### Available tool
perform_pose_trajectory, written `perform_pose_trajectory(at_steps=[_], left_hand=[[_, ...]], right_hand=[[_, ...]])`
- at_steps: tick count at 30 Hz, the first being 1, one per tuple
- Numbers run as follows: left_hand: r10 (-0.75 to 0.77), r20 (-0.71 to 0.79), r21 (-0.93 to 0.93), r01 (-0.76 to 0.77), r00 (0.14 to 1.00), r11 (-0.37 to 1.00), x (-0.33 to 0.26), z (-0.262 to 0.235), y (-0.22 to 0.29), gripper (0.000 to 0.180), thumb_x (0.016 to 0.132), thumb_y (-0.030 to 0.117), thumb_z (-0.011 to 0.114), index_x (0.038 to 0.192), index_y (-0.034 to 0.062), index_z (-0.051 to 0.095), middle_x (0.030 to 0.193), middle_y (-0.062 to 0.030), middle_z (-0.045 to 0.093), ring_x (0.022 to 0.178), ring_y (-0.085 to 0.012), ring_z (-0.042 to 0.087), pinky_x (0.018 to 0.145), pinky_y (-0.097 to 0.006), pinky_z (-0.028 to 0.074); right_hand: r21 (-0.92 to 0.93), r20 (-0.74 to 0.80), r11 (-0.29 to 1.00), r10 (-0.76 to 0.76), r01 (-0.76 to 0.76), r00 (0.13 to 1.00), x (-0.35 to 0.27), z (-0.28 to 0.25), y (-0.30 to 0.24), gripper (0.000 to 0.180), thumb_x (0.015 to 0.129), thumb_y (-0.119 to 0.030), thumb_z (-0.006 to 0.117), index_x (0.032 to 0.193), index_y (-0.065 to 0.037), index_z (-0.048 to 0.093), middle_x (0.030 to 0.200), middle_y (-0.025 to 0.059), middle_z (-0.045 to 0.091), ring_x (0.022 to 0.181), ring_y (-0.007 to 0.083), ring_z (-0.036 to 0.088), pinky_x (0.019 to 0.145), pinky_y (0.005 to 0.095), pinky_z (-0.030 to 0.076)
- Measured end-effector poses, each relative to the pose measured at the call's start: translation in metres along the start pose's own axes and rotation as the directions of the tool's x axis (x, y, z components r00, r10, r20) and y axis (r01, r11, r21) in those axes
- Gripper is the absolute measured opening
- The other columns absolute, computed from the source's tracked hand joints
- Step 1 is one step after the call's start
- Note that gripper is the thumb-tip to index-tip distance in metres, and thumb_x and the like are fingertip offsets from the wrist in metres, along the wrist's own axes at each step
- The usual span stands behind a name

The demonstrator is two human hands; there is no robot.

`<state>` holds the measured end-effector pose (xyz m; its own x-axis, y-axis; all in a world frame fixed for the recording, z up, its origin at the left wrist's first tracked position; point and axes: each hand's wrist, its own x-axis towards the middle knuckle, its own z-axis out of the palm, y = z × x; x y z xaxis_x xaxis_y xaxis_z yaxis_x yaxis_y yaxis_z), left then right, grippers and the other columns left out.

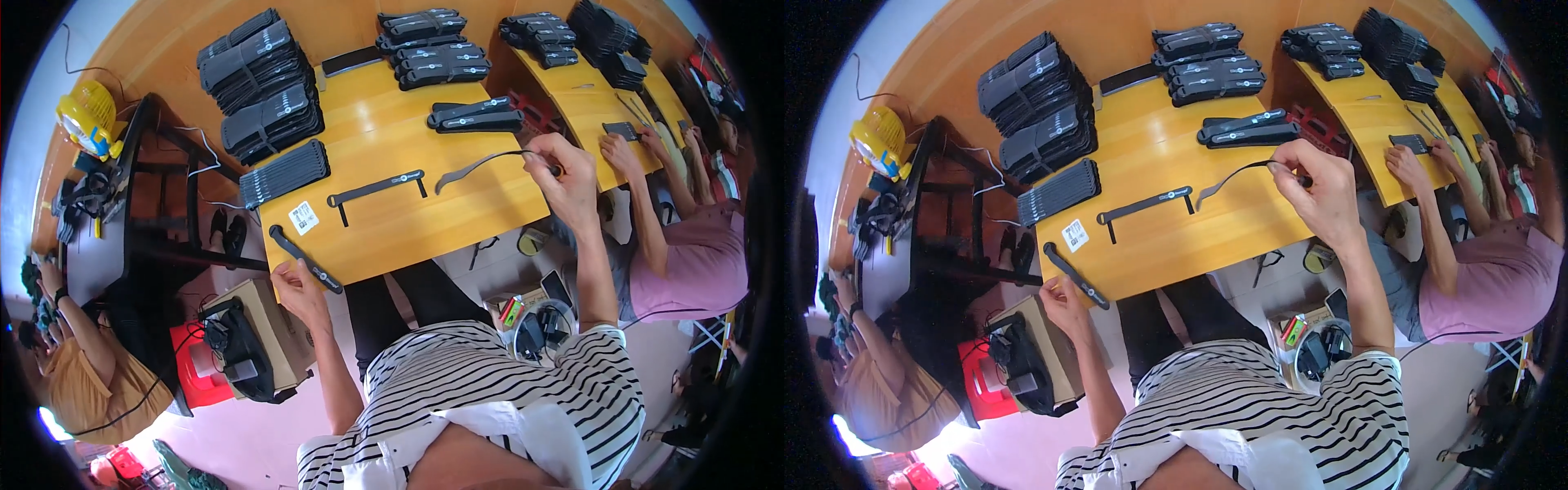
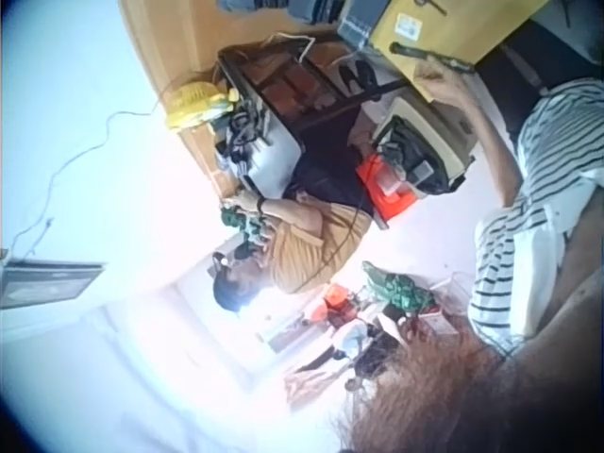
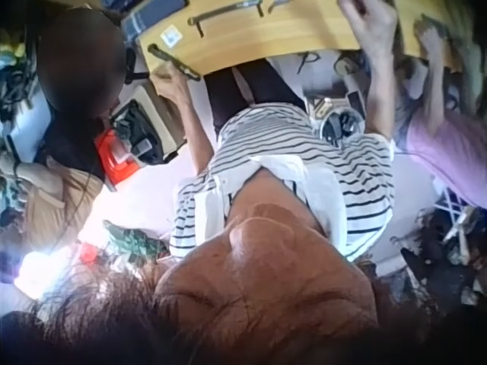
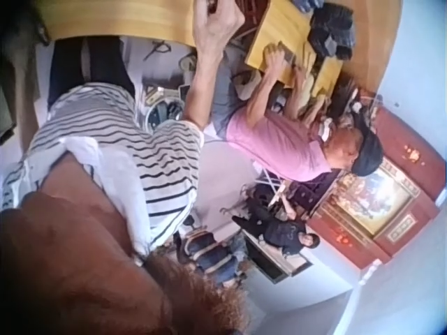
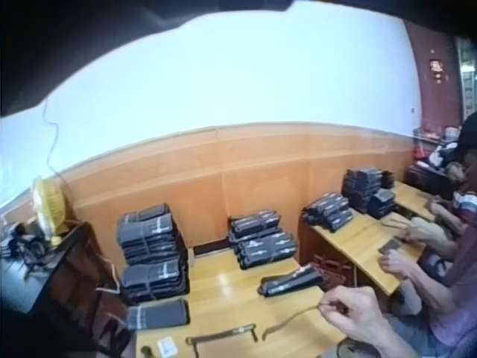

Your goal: Assembling black straps and fasteners onto base plates using a small handheld tool.

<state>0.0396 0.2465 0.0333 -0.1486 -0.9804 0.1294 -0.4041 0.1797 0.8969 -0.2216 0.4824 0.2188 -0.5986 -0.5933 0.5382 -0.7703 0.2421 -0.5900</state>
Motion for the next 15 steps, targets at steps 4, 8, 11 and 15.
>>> perform_pose_trajectory(at_steps=[4,8,11,15], left_hand=[[-0.033,0.798,-0.347,0.503,0.602,0.791,-0.042,-0.006,0.081,0.039,0.090,0.036,0.049,0.100,-0.0007,0.057,0.073,-0.0056,0.058,0.058,-0.0099,0.053,0.050,-0.020,0.040],[0.244,0.914,-0.325,0.945,0.324,-0.038,-0.056,0.017,0.098,0.040,0.089,0.037,0.051,0.108,0.0020,0.054,0.088,-0.0083,0.058,0.066,-0.0107,0.055,0.054,-0.020,0.045],[0.042,0.828,-0.560,0.828,0.560,-0.006,-0.036,0.025,0.073,0.035,0.093,0.029,0.045,0.109,0.0004,0.055,0.093,-0.0084,0.060,0.066,-0.0105,0.056,0.053,-0.018,0.045],[0.004,0.792,-0.590,0.764,0.610,0.263,-0.032,0.024,0.075,0.029,0.094,0.021,0.044,0.110,-0.0006,0.054,0.094,-0.0083,0.060,0.066,-0.0092,0.057,0.056,-0.019,0.049]], right_hand=[[0.060,0.026,0.959,-0.278,0.276,0.960,-0.012,0.020,-0.019,0.006,0.070,0.004,0.056,0.075,0.001,0.056,0.068,0.0108,0.060,0.055,0.0165,0.058,0.050,0.0247,0.045],[0.240,0.250,0.847,-0.526,0.474,0.813,-0.032,0.048,-0.022,0.014,0.067,0.003,0.055,0.079,-0.001,0.060,0.076,0.0104,0.061,0.058,0.0202,0.060,0.049,0.0255,0.046],[0.271,0.360,0.883,-0.462,0.383,0.810,-0.051,0.055,-0.010,0.013,0.069,0.000,0.055,0.082,-0.002,0.060,0.080,0.0087,0.060,0.058,0.0190,0.060,0.047,0.0263,0.046],[0.544,0.418,0.759,0.125,-0.358,0.900,-0.065,0.072,-0.007,0.013,0.080,-0.005,0.055,0.091,-0.001,0.061,0.082,0.0042,0.060,0.055,0.0092,0.055,0.042,0.0227,0.040]])
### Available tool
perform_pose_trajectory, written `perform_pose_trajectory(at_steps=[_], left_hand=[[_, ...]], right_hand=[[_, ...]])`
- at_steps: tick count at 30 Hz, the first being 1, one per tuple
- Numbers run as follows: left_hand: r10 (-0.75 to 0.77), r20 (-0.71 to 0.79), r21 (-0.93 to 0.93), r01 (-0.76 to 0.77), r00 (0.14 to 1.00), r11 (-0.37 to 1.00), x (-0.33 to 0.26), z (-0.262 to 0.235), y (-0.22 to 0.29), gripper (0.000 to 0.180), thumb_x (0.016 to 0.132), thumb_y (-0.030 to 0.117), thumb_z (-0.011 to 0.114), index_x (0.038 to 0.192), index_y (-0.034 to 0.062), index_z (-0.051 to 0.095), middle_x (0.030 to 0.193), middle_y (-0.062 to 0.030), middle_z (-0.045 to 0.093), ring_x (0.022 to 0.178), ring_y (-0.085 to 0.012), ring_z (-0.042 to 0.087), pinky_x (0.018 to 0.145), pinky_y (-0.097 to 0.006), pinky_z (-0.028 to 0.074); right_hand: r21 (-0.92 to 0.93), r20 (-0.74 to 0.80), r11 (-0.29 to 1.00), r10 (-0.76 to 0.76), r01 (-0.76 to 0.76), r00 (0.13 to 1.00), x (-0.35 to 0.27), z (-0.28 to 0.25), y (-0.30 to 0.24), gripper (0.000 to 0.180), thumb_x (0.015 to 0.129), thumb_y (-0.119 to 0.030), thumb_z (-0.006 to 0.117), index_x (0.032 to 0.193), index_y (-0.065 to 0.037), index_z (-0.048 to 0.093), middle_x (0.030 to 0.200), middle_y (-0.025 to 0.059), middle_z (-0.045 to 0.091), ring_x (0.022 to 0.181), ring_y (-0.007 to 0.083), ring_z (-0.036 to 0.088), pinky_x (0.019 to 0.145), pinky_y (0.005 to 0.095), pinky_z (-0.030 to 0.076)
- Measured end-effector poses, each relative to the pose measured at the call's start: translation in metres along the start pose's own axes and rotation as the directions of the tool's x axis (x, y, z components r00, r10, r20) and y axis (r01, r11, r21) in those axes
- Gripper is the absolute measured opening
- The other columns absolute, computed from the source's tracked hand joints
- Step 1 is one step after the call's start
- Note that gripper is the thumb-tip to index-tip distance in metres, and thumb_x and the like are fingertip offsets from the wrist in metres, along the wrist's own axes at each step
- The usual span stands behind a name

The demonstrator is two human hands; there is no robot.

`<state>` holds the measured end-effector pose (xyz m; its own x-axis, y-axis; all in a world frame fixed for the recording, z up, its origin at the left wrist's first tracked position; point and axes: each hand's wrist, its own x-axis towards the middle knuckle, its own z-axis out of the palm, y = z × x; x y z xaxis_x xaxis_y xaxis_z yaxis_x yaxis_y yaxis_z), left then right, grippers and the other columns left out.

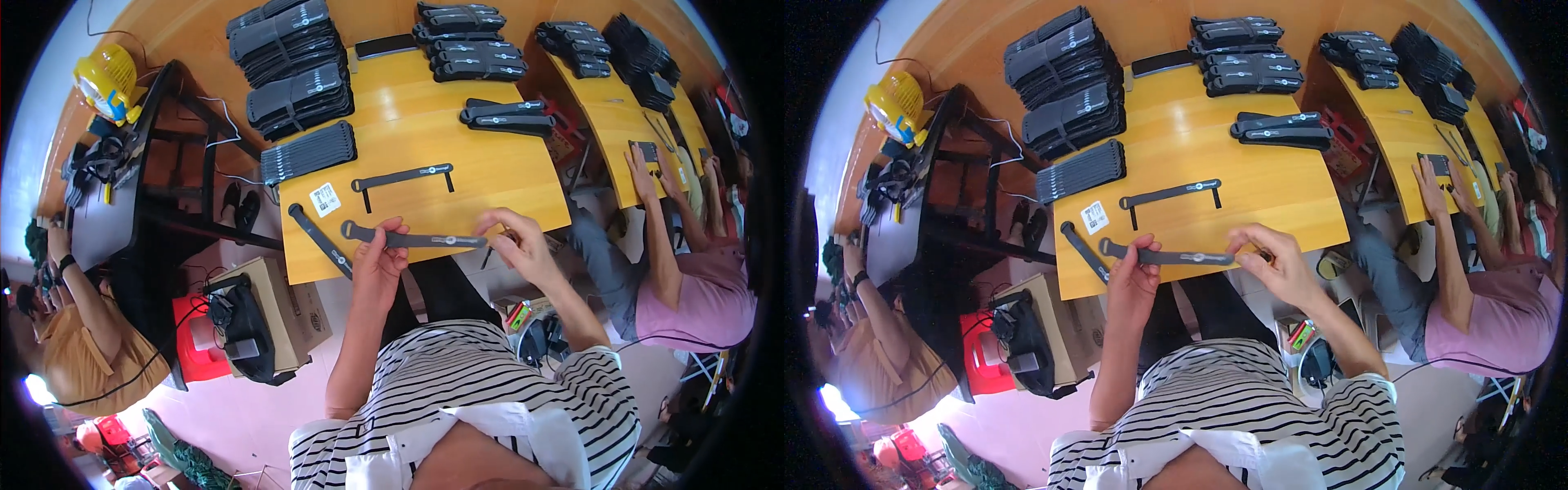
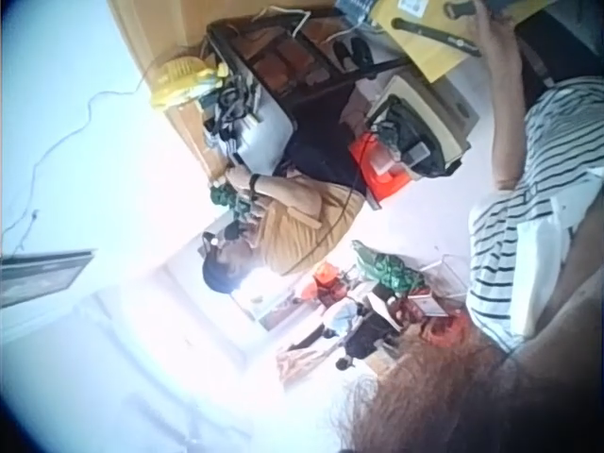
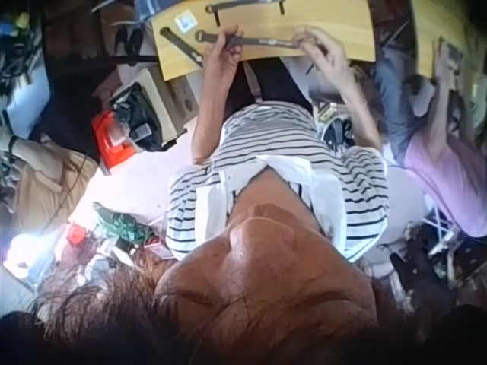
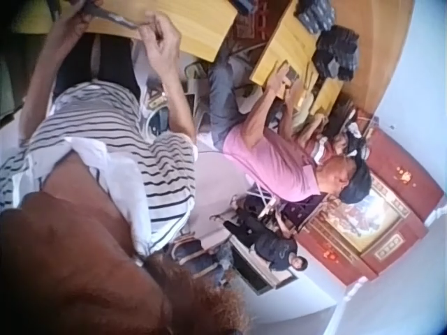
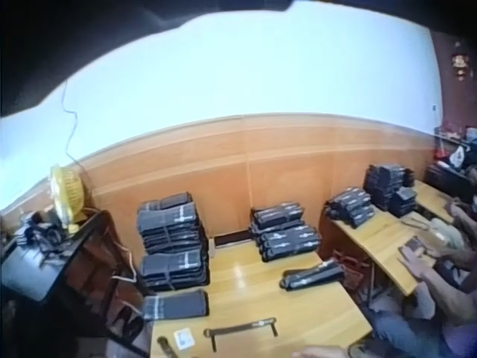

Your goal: Assembling black straps and fasteners onto base plates using a small handheld tool.

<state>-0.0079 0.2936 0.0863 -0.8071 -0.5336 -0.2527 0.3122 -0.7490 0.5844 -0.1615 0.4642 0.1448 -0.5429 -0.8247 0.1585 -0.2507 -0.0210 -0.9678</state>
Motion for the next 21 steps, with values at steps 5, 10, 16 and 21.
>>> perform_pose_trajectory(at_steps=[5,10,16,21], left_hand=[[0.045,-0.018,0.050,-0.044,0.999,0.998,0.001,0.002,-0.006,0.029,0.094,0.020,0.043,0.110,-0.0013,0.054,0.091,-0.0075,0.060,0.066,-0.0084,0.058,0.059,-0.019,0.050],[0.070,0.002,0.025,-0.070,0.998,0.997,0.006,-0.005,-0.007,0.029,0.094,0.020,0.042,0.110,-0.0012,0.054,0.087,-0.0059,0.058,0.066,-0.0085,0.059,0.060,-0.020,0.052],[0.048,0.013,0.023,-0.048,0.999,0.999,0.012,-0.003,-0.010,0.028,0.094,0.019,0.043,0.110,-0.0005,0.055,0.086,-0.0067,0.060,0.066,-0.0105,0.061,0.060,-0.022,0.053],[0.044,-0.153,0.122,-0.025,0.987,0.992,0.024,-0.026,0.002,0.021,0.089,0.012,0.053,0.104,-0.0006,0.059,0.087,-0.0073,0.062,0.065,-0.0114,0.061,0.058,-0.023,0.054]], right_hand=[[0.190,0.151,0.860,0.451,-0.473,0.880,0.005,0.008,0.029,0.025,0.085,-0.015,0.057,0.104,-0.001,0.059,0.085,0.0031,0.061,0.048,0.0015,0.043,0.040,0.0170,0.030],[0.236,-0.004,0.876,0.433,-0.420,0.902,0.013,0.015,0.024,0.024,0.082,-0.017,0.061,0.099,0.001,0.061,0.071,0.0030,0.061,0.044,0.0012,0.040,0.039,0.0157,0.027],[0.228,0.268,0.782,0.523,-0.580,0.809,0.015,0.006,0.042,0.019,0.077,-0.014,0.066,0.089,0.001,0.062,0.064,0.0025,0.058,0.042,0.0022,0.039,0.038,0.0160,0.026],[0.280,0.292,0.741,0.541,-0.611,0.789,0.031,-0.010,0.050,0.013,0.074,-0.008,0.065,0.083,0.000,0.061,0.060,0.0016,0.056,0.041,0.0024,0.038,0.037,0.0172,0.026]])
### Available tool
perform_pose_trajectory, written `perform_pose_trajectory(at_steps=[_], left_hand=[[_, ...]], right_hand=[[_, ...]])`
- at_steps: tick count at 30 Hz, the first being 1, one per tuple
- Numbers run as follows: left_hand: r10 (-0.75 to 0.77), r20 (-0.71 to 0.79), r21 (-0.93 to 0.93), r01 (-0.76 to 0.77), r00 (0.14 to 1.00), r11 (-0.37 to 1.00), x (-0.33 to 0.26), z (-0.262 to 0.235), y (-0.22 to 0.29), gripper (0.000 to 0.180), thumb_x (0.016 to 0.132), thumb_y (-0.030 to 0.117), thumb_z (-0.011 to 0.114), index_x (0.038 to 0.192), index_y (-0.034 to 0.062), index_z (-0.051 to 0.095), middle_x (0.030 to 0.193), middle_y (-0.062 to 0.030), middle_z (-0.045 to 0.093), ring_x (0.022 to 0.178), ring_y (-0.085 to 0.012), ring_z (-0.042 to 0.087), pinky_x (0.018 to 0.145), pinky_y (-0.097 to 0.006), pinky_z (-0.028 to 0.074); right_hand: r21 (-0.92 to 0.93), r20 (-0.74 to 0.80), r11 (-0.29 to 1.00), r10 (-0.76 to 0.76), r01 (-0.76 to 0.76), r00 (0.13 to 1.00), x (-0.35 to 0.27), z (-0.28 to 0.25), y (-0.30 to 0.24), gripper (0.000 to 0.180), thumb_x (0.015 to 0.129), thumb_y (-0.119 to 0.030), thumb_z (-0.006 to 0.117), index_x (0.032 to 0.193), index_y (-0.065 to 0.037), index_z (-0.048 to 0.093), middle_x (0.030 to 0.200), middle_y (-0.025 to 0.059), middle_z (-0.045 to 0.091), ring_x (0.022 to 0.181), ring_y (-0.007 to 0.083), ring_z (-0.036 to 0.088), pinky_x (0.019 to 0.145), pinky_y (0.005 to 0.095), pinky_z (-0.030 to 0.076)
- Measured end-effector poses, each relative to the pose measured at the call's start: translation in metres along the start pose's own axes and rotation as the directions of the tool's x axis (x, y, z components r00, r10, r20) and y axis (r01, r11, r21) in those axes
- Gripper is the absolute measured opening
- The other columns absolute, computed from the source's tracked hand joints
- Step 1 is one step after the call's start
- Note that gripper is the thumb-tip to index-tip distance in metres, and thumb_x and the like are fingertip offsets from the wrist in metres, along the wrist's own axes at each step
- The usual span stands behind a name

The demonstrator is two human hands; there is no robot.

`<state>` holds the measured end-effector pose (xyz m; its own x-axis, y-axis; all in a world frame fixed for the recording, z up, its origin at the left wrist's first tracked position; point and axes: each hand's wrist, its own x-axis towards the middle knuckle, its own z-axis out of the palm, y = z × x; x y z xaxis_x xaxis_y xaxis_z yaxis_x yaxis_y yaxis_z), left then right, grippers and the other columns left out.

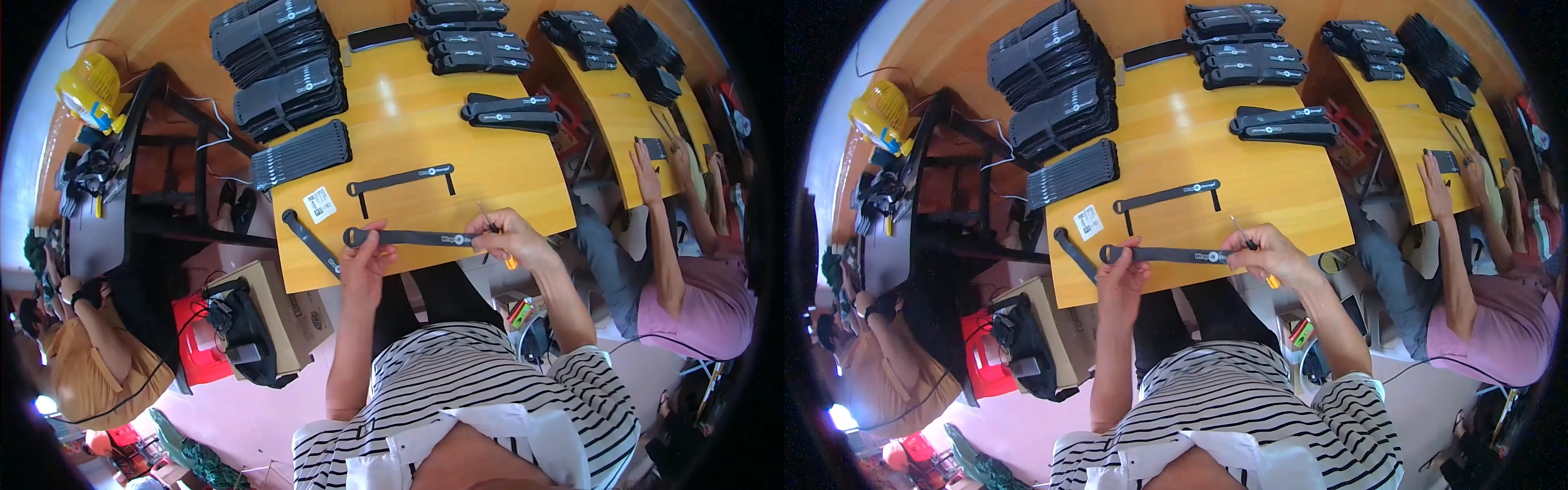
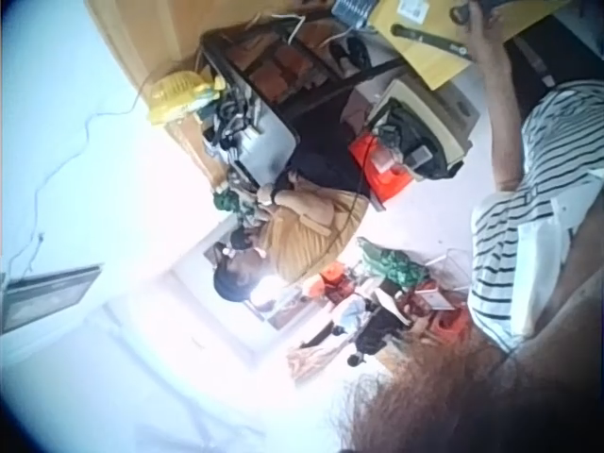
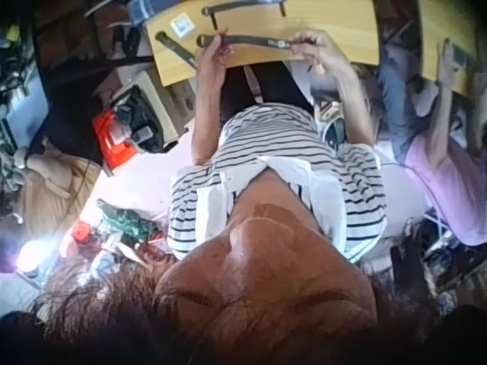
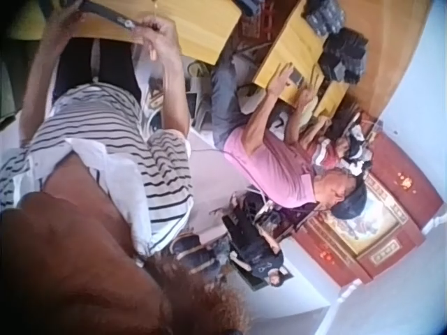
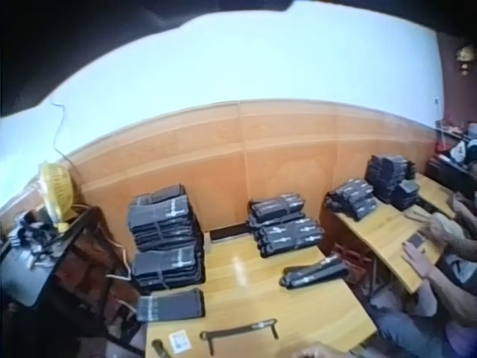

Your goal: Assembling black straps and fasteners onto base plates using a small handheld tool.

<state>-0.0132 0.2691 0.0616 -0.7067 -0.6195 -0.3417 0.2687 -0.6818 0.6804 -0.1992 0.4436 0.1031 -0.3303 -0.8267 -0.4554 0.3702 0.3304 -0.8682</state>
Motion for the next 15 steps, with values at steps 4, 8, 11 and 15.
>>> perform_pose_trajectory(at_steps=[4,8,11,15], left_hand=[[0.004,-0.078,0.162,0.009,0.997,0.987,0.026,-0.015,0.018,0.019,0.084,0.008,0.058,0.101,-0.0004,0.060,0.082,-0.0061,0.063,0.064,-0.0113,0.061,0.057,-0.022,0.053],[0.061,-0.114,0.435,-0.005,0.992,0.901,0.062,-0.025,0.030,0.015,0.082,0.008,0.061,0.094,0.0000,0.062,0.075,-0.0043,0.062,0.061,-0.0101,0.060,0.055,-0.020,0.051],[0.119,-0.062,0.531,-0.068,0.991,0.845,0.083,-0.028,0.030,0.011,0.082,0.009,0.062,0.088,0.0004,0.063,0.071,-0.0028,0.061,0.057,-0.0088,0.058,0.052,-0.019,0.048],[0.167,-0.101,0.621,-0.069,0.981,0.781,0.096,-0.031,0.026,0.010,0.082,0.011,0.063,0.086,0.0026,0.064,0.066,0.0008,0.059,0.052,-0.0049,0.051,0.048,-0.017,0.042]], right_hand=[[-0.056,-0.177,0.997,-0.058,0.049,0.982,0.026,-0.011,0.001,0.010,0.073,-0.006,0.065,0.080,0.000,0.060,0.059,0.0022,0.055,0.040,0.0022,0.038,0.036,0.0168,0.026],[-0.103,-0.306,0.993,-0.091,0.062,0.948,0.062,-0.016,0.003,0.010,0.075,-0.008,0.065,0.078,-0.001,0.059,0.059,0.0021,0.055,0.039,0.0028,0.038,0.035,0.0177,0.025],[-0.102,-0.352,0.989,-0.133,0.103,0.926,0.090,-0.022,0.008,0.007,0.076,-0.008,0.064,0.076,-0.002,0.060,0.058,0.0025,0.055,0.040,0.0041,0.039,0.035,0.0189,0.025],[-0.001,-0.357,0.986,-0.156,0.166,0.921,0.111,-0.034,0.017,0.010,0.077,-0.009,0.064,0.072,-0.002,0.060,0.058,0.0031,0.055,0.040,0.0048,0.040,0.035,0.0190,0.027]])
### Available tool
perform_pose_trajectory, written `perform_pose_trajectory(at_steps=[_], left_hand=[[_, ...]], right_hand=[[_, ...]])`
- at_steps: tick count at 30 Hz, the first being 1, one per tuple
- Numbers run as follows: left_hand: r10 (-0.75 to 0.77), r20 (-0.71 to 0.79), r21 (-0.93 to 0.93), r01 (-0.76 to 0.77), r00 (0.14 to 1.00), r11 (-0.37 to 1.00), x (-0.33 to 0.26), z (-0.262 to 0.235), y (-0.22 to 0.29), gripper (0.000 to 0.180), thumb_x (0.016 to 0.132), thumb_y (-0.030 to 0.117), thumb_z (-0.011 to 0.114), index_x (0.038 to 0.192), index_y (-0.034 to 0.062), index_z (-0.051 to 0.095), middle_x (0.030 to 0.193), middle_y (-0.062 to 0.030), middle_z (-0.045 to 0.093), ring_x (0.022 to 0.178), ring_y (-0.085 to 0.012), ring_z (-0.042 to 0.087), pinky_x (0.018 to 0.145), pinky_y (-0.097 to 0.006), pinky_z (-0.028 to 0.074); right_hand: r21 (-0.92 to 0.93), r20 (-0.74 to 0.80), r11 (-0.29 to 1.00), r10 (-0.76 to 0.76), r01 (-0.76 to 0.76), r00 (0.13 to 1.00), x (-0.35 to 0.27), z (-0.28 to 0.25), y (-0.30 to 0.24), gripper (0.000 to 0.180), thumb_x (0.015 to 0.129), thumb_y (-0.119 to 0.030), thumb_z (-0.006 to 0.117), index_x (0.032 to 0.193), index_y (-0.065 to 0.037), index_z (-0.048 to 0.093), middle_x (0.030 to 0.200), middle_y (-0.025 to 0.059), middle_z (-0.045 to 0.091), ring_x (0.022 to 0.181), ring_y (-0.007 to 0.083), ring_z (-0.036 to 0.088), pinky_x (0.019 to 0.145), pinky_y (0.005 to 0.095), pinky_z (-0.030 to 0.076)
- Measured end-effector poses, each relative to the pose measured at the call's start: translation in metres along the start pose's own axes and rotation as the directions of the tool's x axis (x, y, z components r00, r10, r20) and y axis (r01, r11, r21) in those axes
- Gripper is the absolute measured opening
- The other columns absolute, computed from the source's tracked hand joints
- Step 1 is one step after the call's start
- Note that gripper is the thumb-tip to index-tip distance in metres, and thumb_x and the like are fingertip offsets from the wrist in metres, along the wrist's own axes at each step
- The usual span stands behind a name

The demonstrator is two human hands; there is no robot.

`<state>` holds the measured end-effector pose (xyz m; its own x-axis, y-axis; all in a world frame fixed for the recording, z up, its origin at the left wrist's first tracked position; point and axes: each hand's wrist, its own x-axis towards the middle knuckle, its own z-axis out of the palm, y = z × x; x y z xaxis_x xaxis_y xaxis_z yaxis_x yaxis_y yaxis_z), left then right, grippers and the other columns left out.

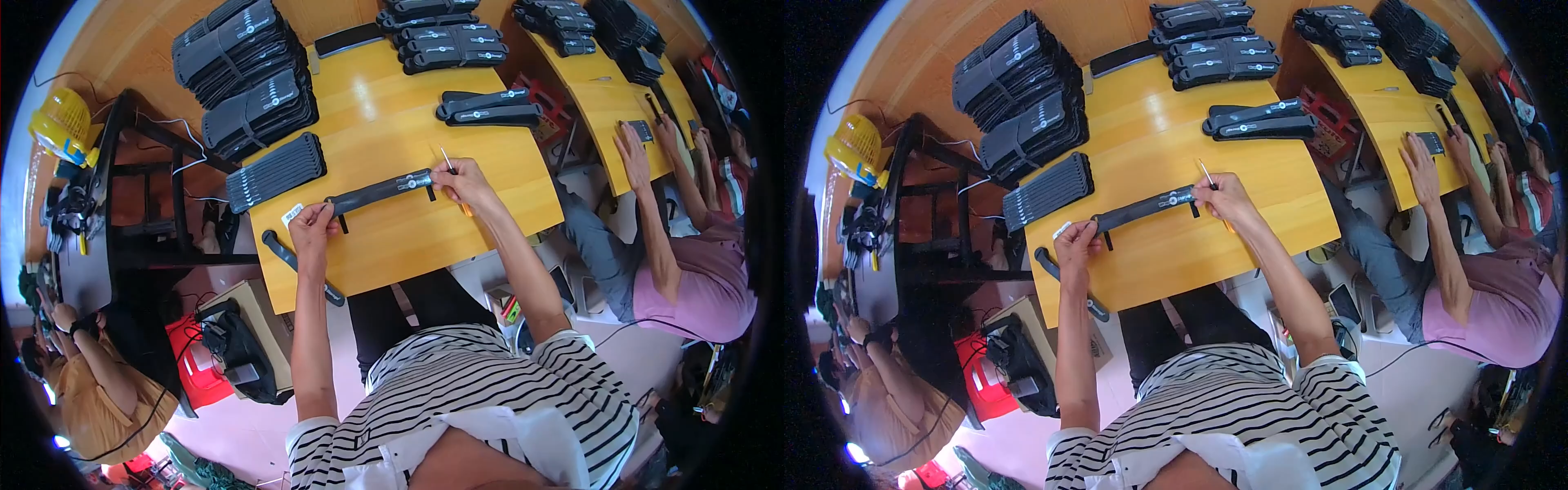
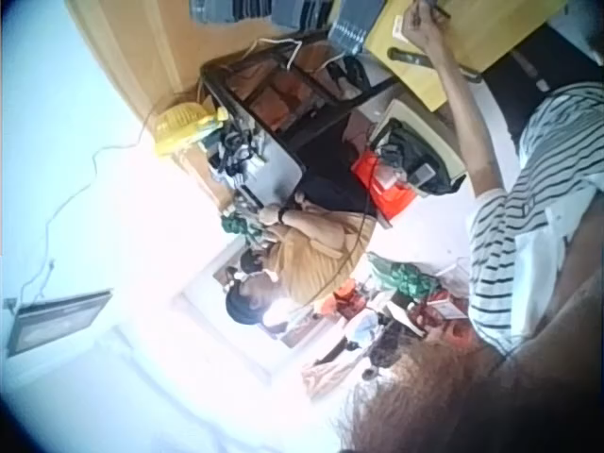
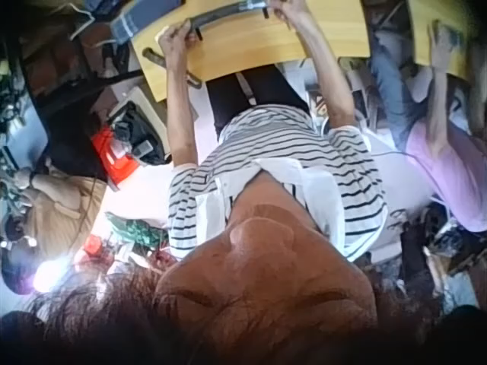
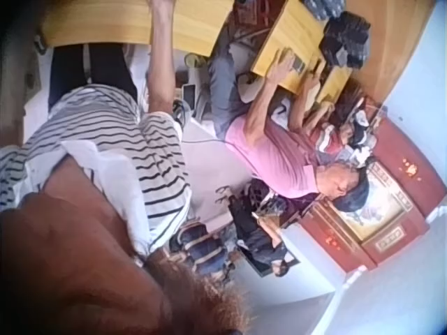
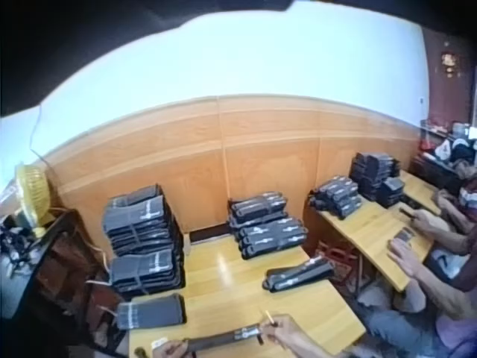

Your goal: Assembling black straps and fasteners onto base plates using a small handheld tool.

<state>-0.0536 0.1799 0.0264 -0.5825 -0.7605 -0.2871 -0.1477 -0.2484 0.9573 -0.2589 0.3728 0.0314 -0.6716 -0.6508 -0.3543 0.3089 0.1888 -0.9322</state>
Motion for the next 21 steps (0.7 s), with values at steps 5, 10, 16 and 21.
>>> perform_pose_trajectory(at_steps=[5,10,16,21], left_hand=[[0.024,-0.023,0.098,-0.022,0.999,0.995,0.010,0.002,-0.009,0.008,0.080,0.010,0.064,0.081,0.0021,0.063,0.063,0.0014,0.056,0.050,-0.0042,0.049,0.046,-0.017,0.039],[0.024,-0.053,0.119,-0.018,0.998,0.993,0.013,0.002,-0.012,0.011,0.077,0.008,0.067,0.081,-0.0005,0.062,0.062,-0.0004,0.056,0.047,-0.0054,0.049,0.042,-0.017,0.038],[0.034,-0.051,0.110,-0.028,0.998,0.994,0.015,0.001,-0.015,0.010,0.078,0.007,0.066,0.081,-0.0002,0.061,0.062,-0.0007,0.057,0.046,-0.0055,0.050,0.041,-0.017,0.039],[0.018,-0.037,0.112,-0.014,0.999,0.994,0.015,0.002,-0.014,0.009,0.078,0.007,0.066,0.081,0.0002,0.061,0.061,-0.0008,0.057,0.046,-0.0058,0.051,0.042,-0.017,0.039]], right_hand=[[-0.150,-0.071,0.988,-0.038,0.027,0.997,0.003,-0.002,0.008,0.011,0.076,-0.011,0.064,0.071,-0.002,0.062,0.057,0.0024,0.056,0.041,0.0059,0.043,0.037,0.0207,0.031],[-0.289,-0.133,0.956,-0.094,0.053,0.987,0.005,0.000,0.012,0.012,0.075,-0.013,0.065,0.068,-0.003,0.063,0.053,0.0000,0.056,0.043,0.0064,0.045,0.040,0.0228,0.035],[-0.251,-0.082,0.967,-0.056,0.033,0.995,0.006,-0.005,0.013,0.011,0.077,-0.012,0.061,0.070,-0.003,0.062,0.055,0.0003,0.056,0.044,0.0062,0.045,0.040,0.0227,0.035],[-0.270,-0.084,0.963,-0.040,0.015,0.996,0.007,-0.003,0.010,0.011,0.077,-0.012,0.059,0.070,-0.003,0.062,0.055,0.0011,0.056,0.043,0.0067,0.046,0.040,0.0230,0.036]])
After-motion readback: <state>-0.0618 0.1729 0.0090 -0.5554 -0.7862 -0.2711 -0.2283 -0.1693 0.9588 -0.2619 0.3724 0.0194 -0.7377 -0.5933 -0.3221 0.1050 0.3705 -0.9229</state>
